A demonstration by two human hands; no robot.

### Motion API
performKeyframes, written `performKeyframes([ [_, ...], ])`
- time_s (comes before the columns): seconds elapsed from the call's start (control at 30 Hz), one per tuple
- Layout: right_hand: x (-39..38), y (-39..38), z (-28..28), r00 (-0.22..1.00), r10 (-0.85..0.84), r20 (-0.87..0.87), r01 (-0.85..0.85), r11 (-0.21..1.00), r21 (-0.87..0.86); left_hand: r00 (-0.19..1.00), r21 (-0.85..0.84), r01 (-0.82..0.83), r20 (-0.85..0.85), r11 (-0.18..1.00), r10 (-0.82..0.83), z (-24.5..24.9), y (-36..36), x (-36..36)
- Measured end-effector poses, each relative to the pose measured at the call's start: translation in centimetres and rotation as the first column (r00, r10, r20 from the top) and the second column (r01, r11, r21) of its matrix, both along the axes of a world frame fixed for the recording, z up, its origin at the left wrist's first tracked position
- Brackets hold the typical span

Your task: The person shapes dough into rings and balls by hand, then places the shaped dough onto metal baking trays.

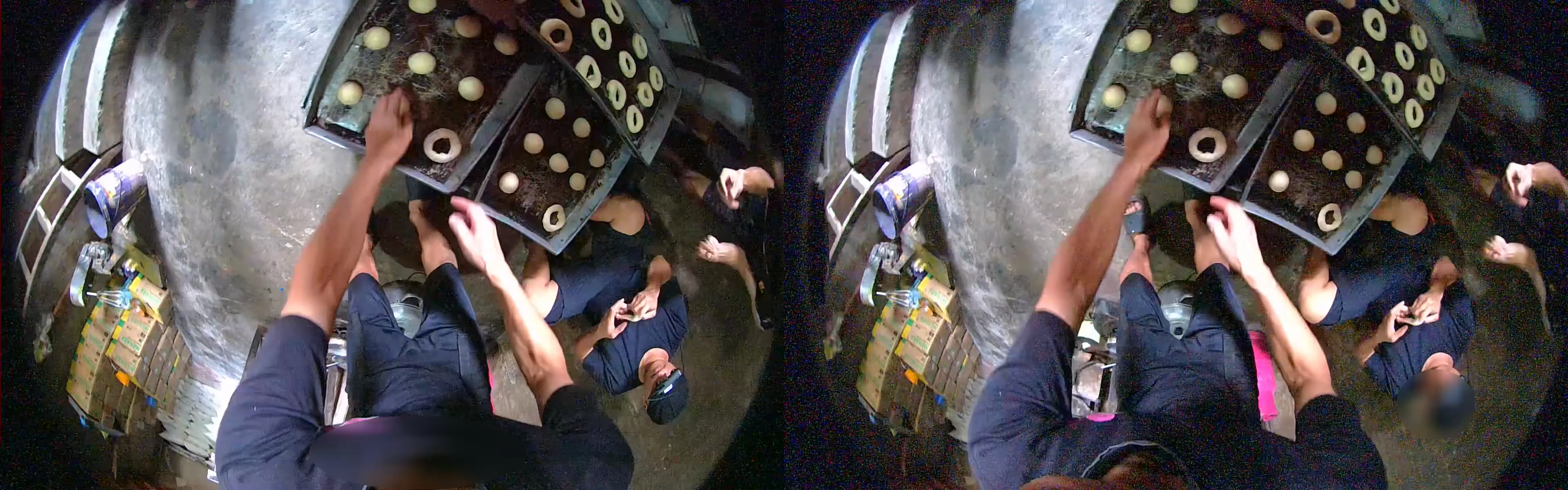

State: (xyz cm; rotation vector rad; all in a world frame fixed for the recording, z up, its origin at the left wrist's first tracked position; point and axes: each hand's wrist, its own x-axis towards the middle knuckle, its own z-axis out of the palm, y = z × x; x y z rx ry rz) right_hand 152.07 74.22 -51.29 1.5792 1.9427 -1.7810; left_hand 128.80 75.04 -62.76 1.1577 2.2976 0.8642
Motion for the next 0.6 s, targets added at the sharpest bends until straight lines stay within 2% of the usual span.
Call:
performKeyframes([
  [0.03, 1.1, -0.7, 1.3, 1.0, -0.01, 0.014, 0.01, 0.998, -0.065, 0.986, 0.004, 0.077, -0.151, 0.997, -0.076, -2.1, 0.9, -0.5],
  [0.1, 3.8, -2.1, 1.8, 0.996, -0.015, 0.092, 0.031, 0.985, -0.17, 0.927, -0.246, 0.154, -0.299, 0.957, -0.226, -4.0, 1.3, -1.0],
  [0.17, 5.4, -2.8, 1.2, 0.994, -0.056, 0.098, 0.071, 0.986, -0.154, 0.934, -0.282, 0.17, -0.258, 0.944, -0.246, -4.9, 0.8, -0.9],
  [0.23, 5.2, -2.7, 0.4, 0.982, -0.165, 0.096, 0.179, 0.971, -0.16, 0.982, -0.344, 0.177, -0.005, 0.922, -0.19, -4.4, -0.6, -0.9],
  [0.3, 2.6, -1.8, 0.4, 0.939, -0.344, -0.016, 0.337, 0.928, -0.161, 0.944, -0.392, 0.073, 0.325, 0.917, 0.064, 0.7, -2.2, -0.2],
  [0.33, 0.7, -1.0, 1.3, 0.916, -0.394, -0.072, 0.379, 0.911, -0.165, 0.832, -0.348, 0.011, 0.523, 0.937, 0.185, 2.6, -3.2, 0.6],
  [0.37, -0.9, -0.5, 2.3, 0.903, -0.408, -0.136, 0.385, 0.908, -0.164, 0.661, -0.321, -0.061, 0.696, 0.945, 0.279, 4.8, -4.4, 1.5],
  [0.4, -2.5, -0.4, 3.5, 0.898, -0.414, -0.15, 0.39, 0.905, -0.168, 0.548, -0.292, -0.059, 0.79, 0.955, 0.275, 7.9, -5.5, 2.3],
  [0.43, -3.8, -0.5, 5.0, 0.893, -0.419, -0.164, 0.393, 0.904, -0.171, 0.423, -0.262, -0.06, 0.867, 0.963, 0.262, 11.3, -6.6, 3.2],
  [0.5, -5.3, -1.6, 6.9, 0.826, -0.487, -0.285, 0.382, 0.854, -0.353, 0.156, -0.222, -0.139, 0.958, 0.965, 0.242, 17.6, -8.4, 4.2],
  [0.53, -5.4, -2.3, 8.3, 0.847, -0.44, -0.298, 0.368, 0.89, -0.267, 0.105, -0.181, -0.19, 0.973, 0.965, 0.204, 20.5, -9.0, 4.5],
  [0.57, -5.5, -2.7, 10.2, 0.843, -0.434, -0.316, 0.367, 0.896, -0.25, 0.283, -0.229, -0.081, 0.928, 0.97, 0.242, 24.4, -9.4, 4.0],
  [0.6, -5.5, -3.2, 12.1, 0.864, -0.406, -0.296, 0.354, 0.91, -0.213, 0.332, -0.187, -0.069, 0.922, 0.98, 0.199, 26.5, -10.0, 3.8],
])
